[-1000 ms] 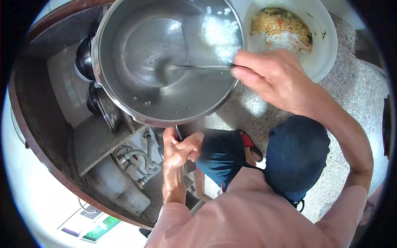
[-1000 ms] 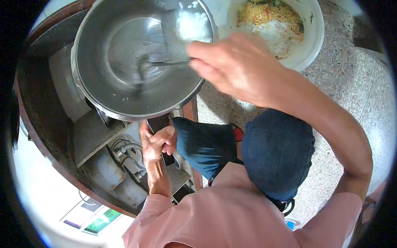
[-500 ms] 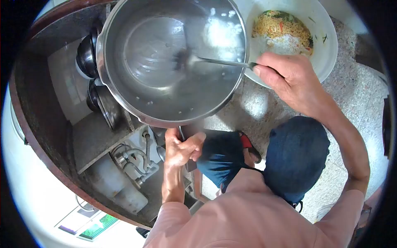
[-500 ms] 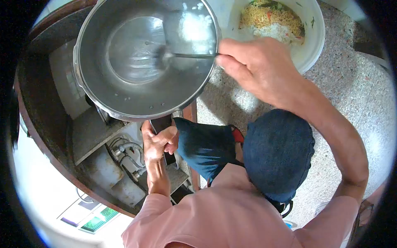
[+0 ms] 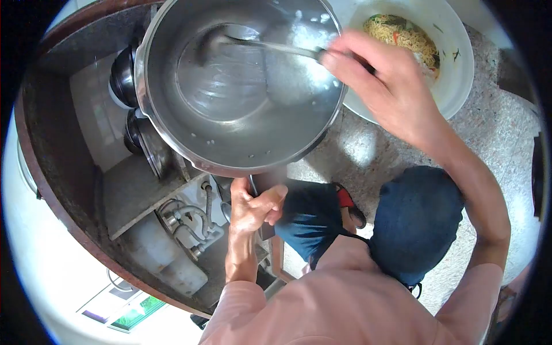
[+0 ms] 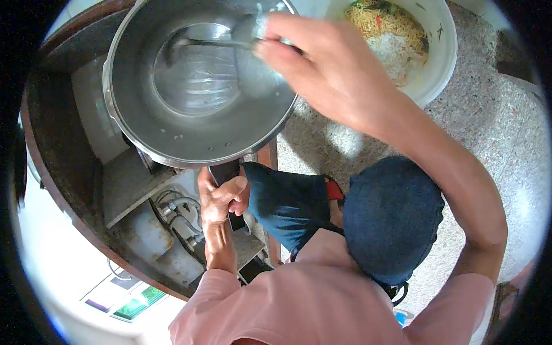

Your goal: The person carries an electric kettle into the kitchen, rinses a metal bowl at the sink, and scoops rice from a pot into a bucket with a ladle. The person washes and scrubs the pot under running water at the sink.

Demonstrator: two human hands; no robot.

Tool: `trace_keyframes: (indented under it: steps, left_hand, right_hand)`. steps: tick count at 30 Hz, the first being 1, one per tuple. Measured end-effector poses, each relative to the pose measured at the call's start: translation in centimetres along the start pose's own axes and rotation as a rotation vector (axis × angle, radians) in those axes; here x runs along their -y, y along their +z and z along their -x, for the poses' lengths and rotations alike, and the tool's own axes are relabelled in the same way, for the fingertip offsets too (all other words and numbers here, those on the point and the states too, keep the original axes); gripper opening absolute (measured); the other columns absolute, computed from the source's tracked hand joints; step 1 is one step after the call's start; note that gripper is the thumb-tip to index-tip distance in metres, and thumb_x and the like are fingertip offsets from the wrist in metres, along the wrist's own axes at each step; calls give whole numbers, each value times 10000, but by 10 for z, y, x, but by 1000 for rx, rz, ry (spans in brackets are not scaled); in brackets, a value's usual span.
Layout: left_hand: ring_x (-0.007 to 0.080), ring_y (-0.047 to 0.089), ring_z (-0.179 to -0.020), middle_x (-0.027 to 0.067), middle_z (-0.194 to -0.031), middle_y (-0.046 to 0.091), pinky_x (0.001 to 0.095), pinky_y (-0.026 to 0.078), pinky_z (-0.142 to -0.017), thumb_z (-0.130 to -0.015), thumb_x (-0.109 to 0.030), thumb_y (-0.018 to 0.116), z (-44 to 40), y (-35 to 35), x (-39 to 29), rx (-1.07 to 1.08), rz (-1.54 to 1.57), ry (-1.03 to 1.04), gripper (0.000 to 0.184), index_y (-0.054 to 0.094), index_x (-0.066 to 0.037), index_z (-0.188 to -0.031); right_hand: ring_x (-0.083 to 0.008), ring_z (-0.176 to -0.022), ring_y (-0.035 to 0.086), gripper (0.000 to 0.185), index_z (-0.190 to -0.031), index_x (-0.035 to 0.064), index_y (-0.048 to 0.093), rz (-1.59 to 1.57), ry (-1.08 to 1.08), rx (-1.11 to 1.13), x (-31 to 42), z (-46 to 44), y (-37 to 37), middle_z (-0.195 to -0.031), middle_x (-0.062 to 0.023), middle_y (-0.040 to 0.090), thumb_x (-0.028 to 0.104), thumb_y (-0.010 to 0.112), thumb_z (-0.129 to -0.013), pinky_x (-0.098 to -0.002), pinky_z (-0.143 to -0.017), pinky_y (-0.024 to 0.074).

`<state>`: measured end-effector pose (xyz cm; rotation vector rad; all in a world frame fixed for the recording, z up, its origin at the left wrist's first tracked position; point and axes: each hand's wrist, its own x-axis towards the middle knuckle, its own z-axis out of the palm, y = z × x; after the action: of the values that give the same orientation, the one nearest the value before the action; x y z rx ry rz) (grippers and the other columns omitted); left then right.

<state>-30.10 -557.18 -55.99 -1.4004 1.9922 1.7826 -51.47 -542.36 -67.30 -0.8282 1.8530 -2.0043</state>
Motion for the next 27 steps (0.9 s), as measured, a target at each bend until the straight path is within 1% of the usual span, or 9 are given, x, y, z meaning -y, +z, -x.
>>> trace_keyframes:
  steps: [3, 10, 14, 16, 19, 22, 24, 26, 27]
  left_hand:
    - [117, 439, -355, 41, -531, 501, 258, 322, -320, -787, 111, 628, -1, 1, 0, -1, -7, 1, 367, 534, 67, -1140]
    - [122, 446, -353, 46, -534, 510, 262, 320, -317, -775, 123, 609, -3, 0, 2, -30, 3, 6, 362, 541, 68, -1126]
    - [121, 454, -360, 49, -541, 519, 262, 323, -319, -769, 124, 603, -5, 1, 2, -21, -1, 9, 364, 544, 67, -1124]
    - [119, 457, -362, 49, -546, 522, 261, 325, -321, -766, 126, 598, -3, 1, 4, -39, -24, 7, 367, 546, 67, -1124]
    - [117, 460, -366, 49, -552, 527, 257, 329, -326, -761, 128, 589, -3, 5, 6, -76, -47, -6, 376, 547, 67, -1130]
    - [118, 464, -370, 48, -555, 529, 255, 335, -331, -760, 133, 581, -6, 4, 5, -44, -68, -18, 382, 548, 68, -1136]
    - [119, 466, -373, 47, -555, 529, 256, 338, -334, -763, 137, 577, -6, 1, 8, -26, -64, -7, 378, 550, 71, -1135]
    - [125, 439, -351, 58, -520, 498, 261, 323, -318, -782, 32, 642, -8, 1, 11, -27, -61, 55, 167, 541, 56, -913]
    - [128, 425, -341, 63, -503, 482, 263, 316, -310, -791, -20, 675, -9, 1, 13, -30, -61, 86, 155, 537, 49, -802]
  right_hand:
    - [-380, -617, 628, 191, -873, 35, 559, -46, -81, -91, -5, -27, 33, -652, -178, 592, 201, 590, -963, -430, -552, 477]
    - [-351, -547, 574, 172, -873, 70, 551, 112, -118, 340, -15, 16, -1, -583, -147, 538, 207, 594, -966, -428, -522, 442]
    - [-209, -486, 531, 261, -810, 7, 529, -248, 355, 186, 0, -2, -2, -589, -102, 501, 206, 572, -974, -380, -519, 417]
    - [-48, -448, 320, 256, -912, 48, 553, -616, 566, 215, 7, -13, 13, -573, 70, 357, 275, 523, -1028, -250, -390, 224]
    - [-62, -418, 322, 294, -941, 26, 514, -1029, 985, 311, 37, -20, 21, -558, 63, 341, 302, 468, -1031, -253, -363, 229]
    - [-79, -418, 321, 274, -920, 18, 507, -824, 731, 710, 36, -10, 18, -536, 43, 333, 262, 440, -1027, -280, -368, 235]
    - [-226, -502, 457, 269, -897, 6, 536, -249, 403, 678, 20, 3, -3, -581, -86, 436, 245, 482, -1010, -365, -450, 333]
    - [-372, -586, 594, 266, -874, -6, 565, 318, 57, 608, 6, 11, -24, -626, -214, 538, 228, 523, -993, -450, -533, 432]
    - [-378, -601, 593, 267, -876, -7, 564, 248, 68, 506, 6, 8, -28, -648, -222, 539, 229, 523, -995, -462, -548, 430]
